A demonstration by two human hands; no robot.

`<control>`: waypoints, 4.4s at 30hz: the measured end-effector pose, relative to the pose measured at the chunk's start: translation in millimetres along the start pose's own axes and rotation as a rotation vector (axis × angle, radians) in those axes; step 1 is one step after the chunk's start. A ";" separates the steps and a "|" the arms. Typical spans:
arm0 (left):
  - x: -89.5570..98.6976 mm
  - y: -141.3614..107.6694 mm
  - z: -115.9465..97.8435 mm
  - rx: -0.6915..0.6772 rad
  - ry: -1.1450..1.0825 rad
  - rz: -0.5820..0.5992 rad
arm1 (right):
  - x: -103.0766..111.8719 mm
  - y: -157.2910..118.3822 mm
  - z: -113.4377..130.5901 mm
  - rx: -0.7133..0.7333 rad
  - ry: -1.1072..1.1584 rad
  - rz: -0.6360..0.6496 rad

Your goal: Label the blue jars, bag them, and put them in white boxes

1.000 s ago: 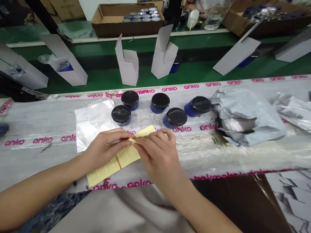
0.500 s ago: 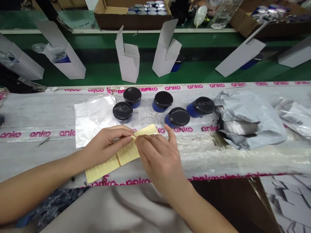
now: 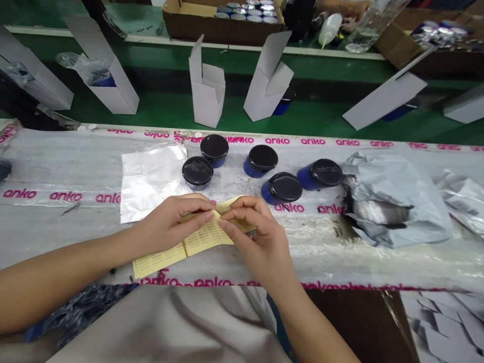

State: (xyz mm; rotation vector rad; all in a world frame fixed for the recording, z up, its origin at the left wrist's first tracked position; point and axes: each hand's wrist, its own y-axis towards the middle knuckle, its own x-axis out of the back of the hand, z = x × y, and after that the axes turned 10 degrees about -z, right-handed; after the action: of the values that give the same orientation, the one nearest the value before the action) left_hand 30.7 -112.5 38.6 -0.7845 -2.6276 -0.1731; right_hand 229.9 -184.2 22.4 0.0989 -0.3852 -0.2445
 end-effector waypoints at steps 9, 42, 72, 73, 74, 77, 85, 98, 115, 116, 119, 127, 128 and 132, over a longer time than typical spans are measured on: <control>-0.1 0.7 5.6 -0.019 0.035 0.021 | 1.8 8.5 4.1 -0.218 0.173 0.074; 30.5 0.8 -6.6 -0.321 0.288 -0.280 | 5.1 17.8 -5.7 -0.251 0.402 -0.151; 20.4 19.5 37.5 -0.341 0.232 -0.296 | -39.0 41.3 32.5 -0.241 0.209 -0.024; 20.3 19.4 37.9 -0.342 0.235 -0.304 | -39.8 40.7 31.9 -0.243 0.210 -0.031; 20.3 19.3 38.2 -0.342 0.237 -0.309 | -40.1 40.4 31.4 -0.243 0.212 -0.035; 20.3 19.6 38.3 -0.345 0.238 -0.310 | -38.5 40.3 30.5 -0.240 0.219 -0.042; 21.7 19.8 37.6 -0.359 0.242 -0.306 | -32.2 39.4 29.0 -0.185 0.249 -0.008; 27.8 19.4 36.8 -0.268 0.315 -0.308 | -23.7 33.8 23.1 -0.129 0.272 -0.073; 43.2 27.0 37.2 -0.128 -0.060 -0.140 | -13.5 44.0 42.2 -0.016 0.080 -0.087; 44.8 27.4 38.5 -0.138 -0.077 -0.172 | -13.4 44.9 41.7 0.010 0.063 -0.085; 42.1 27.6 39.6 -0.149 -0.058 -0.264 | -19.6 54.6 37.8 0.016 0.092 -0.029; 13.5 23.4 26.6 -0.004 0.111 -0.344 | -21.0 51.6 29.1 -0.054 0.117 0.032; 13.6 23.4 26.0 -0.032 0.094 -0.323 | -16.8 47.0 27.8 -0.058 0.113 0.027; 18.4 22.5 27.6 -0.234 0.168 -0.220 | -1.0 31.7 23.0 -0.130 0.122 0.047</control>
State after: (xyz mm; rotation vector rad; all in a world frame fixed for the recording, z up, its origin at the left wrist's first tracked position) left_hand 19.7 -78.3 20.8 -0.5230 -2.5555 -0.5909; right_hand 227.0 -154.5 47.7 -0.0230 -0.2491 -0.2152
